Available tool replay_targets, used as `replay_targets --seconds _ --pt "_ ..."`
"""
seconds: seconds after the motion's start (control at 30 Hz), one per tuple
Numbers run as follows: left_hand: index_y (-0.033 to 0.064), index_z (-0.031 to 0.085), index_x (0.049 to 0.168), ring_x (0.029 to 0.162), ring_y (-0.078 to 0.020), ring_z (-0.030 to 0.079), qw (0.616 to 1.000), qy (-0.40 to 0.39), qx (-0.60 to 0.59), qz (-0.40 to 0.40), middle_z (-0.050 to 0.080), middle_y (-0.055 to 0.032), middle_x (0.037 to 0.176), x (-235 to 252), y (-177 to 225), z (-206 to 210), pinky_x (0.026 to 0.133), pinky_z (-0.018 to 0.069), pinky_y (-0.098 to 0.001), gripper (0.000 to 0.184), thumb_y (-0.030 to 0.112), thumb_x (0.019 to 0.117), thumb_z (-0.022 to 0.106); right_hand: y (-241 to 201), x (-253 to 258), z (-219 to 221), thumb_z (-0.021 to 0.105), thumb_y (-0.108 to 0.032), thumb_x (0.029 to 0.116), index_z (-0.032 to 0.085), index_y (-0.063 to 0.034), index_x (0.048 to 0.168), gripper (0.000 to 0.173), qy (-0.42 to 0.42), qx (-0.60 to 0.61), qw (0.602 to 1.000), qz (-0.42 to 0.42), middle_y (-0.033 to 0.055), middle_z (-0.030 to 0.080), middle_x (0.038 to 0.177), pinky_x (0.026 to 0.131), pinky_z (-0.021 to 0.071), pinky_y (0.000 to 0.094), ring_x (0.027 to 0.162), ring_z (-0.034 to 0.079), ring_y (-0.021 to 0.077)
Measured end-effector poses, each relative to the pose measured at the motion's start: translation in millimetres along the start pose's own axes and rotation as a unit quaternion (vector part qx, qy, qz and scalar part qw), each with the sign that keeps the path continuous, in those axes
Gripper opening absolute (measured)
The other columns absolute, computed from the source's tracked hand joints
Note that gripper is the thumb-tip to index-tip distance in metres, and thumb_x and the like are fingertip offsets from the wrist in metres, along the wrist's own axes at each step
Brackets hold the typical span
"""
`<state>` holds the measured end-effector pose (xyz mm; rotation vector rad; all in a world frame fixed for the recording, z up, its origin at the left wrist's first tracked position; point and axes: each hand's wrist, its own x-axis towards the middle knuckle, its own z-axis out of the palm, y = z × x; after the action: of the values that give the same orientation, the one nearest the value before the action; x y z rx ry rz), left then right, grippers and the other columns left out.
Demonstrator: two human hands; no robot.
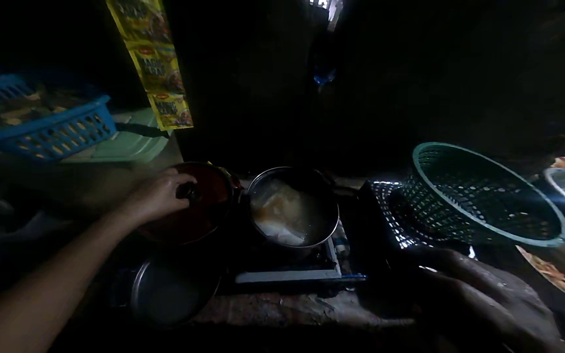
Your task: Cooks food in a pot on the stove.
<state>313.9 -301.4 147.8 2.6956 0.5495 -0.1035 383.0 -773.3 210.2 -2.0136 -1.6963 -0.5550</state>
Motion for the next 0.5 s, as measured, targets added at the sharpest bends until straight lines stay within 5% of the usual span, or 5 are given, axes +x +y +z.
replay_targets --seconds 0.3,0.4,0.5 --pt "0.0044 0.064 0.133 0.117 -0.0469 0.058 0.998 0.049 0.000 0.043 0.059 -0.0278 0.128 2 12 -27 0.097 0.0459 -0.0670 0.047 0.011 0.0895 0.079 -4 -17 11 0.054 -0.019 0.1042 0.062 -0.0091 0.105 0.013 0.060 0.000 0.998 0.015 0.0096 0.066 0.095 0.077 0.0535 0.0209 0.090 0.066 0.0154" --pt "0.0049 0.065 0.133 0.119 -0.0481 0.058 0.996 0.066 0.015 0.061 0.060 -0.0276 0.130 -2 27 -43 0.098 0.0441 -0.0687 0.045 0.012 0.0909 0.078 2 -29 11 0.058 -0.018 0.1035 0.066 -0.0071 0.106 0.014 0.136 0.028 0.985 0.104 0.0072 0.070 0.099 0.084 0.0545 0.0181 0.095 0.067 0.0081" --pt "0.0064 0.068 0.130 0.120 -0.0450 0.060 0.989 0.086 0.020 0.117 0.064 -0.0246 0.127 3 43 -53 0.099 0.0448 -0.0674 0.042 0.013 0.0900 0.079 12 -40 8 0.064 -0.024 0.0993 0.069 -0.0191 0.107 0.010 0.271 0.165 0.916 0.247 -0.0105 0.071 0.099 0.078 0.0600 0.0204 0.088 0.068 -0.0001"
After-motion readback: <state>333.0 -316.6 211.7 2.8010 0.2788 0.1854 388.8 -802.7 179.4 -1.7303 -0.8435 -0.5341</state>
